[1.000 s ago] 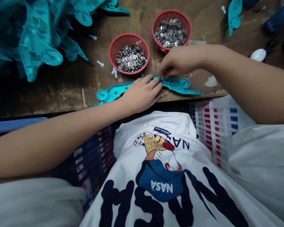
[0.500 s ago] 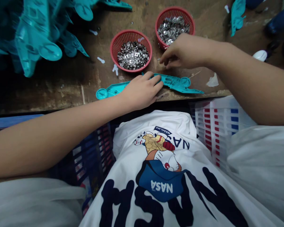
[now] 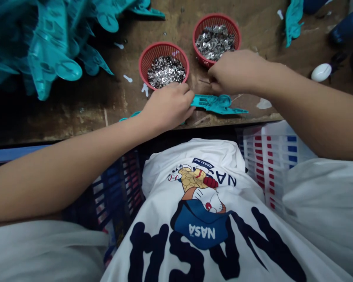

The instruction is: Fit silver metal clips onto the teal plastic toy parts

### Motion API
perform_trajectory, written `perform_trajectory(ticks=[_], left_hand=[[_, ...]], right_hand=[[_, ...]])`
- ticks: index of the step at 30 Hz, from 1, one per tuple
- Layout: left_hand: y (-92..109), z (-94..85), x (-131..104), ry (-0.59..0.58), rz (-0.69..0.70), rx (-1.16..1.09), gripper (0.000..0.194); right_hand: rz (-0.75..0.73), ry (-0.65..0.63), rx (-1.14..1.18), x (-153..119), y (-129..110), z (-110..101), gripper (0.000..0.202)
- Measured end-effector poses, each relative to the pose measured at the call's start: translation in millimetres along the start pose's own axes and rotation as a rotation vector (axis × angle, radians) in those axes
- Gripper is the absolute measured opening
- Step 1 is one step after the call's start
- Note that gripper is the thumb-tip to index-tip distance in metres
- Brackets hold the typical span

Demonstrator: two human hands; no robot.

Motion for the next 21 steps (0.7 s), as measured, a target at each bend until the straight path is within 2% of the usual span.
perform_trajectory(ticks=[3,5,8,10,13,17,21], left_hand=[[-3,-2.9,1,0.073,-0.035,-0.062,0.048],[0,6.1,1,0.075,-0.006,-0.105,0.061],[4,27.7,0,0.034,0.055,-0.134,0.074],[3,39.3,0,0.017,0.067,-0.12,0.073],[1,47.8,2,0.026,0.035,-0.074,0.069],[1,52.1,8,-0.006,-0.018,0.005,0.067],[3,46.9,13,-0.052,-0.013,0.051,0.059]], right_hand=[[-0.128,-0.087,-0.031,-10,-16,4,0.016],[-0.192,-0.127,-0.048,-11,-25,11,0.013],[-0.189,-0.108,-0.024,-8,-29,14,0.01],[-0.183,-0.099,-0.018,-8,-30,13,0.014],[-0.191,-0.112,-0.061,-14,-33,12,0.02],[-0.16,-0.083,-0.102,-21,-33,18,0.032],[-0.156,0.002,0.09,-13,-28,35,0.037]])
Point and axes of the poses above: each hand's wrist, its own x-axis towards the middle knuckle, its own z-axis out of the palm, y = z × x, the point moved 10 cm from there along x, towards the middle knuckle, and after that the axes turned 2 degrees about z, right-handed, at the moved point
